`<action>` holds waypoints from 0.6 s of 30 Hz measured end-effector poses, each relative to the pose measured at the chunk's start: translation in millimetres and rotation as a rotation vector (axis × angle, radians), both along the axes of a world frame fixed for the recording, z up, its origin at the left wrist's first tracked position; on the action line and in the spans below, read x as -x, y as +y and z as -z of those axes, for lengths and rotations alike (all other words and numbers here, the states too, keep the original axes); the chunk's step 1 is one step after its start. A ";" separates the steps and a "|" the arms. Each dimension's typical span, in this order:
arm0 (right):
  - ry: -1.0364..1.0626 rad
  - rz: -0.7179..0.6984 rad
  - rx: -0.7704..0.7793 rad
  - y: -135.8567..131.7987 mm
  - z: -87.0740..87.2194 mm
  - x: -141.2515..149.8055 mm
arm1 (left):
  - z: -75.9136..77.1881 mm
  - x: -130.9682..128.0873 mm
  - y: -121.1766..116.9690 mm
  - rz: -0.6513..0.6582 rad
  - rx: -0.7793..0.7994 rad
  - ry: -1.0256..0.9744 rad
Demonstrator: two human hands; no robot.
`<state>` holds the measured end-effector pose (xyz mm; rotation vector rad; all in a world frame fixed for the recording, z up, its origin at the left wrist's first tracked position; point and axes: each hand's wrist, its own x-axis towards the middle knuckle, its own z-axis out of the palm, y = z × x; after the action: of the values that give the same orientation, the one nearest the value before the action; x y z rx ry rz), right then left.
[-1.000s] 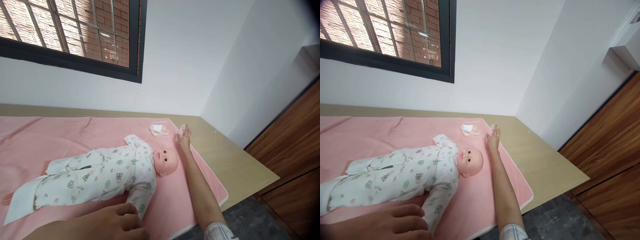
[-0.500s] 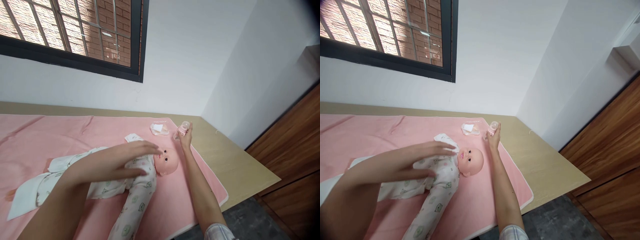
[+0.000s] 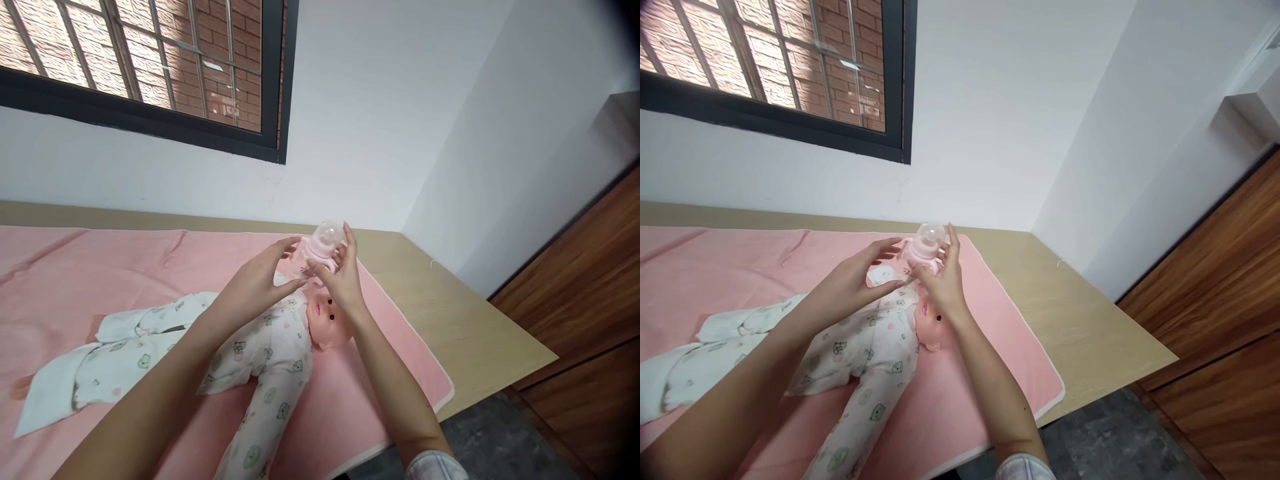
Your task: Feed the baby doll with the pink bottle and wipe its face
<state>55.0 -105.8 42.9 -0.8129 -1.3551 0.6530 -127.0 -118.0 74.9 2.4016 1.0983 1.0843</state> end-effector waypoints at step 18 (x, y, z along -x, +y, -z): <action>0.104 -0.162 0.066 -14.1 -0.1 22.8 | 5.3 0.1 12.2 -0.088 -0.051 0.075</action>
<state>32.3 -119.9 43.1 -0.7168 -1.3184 0.8593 -127.1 -105.8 69.6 2.4731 1.2252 1.0704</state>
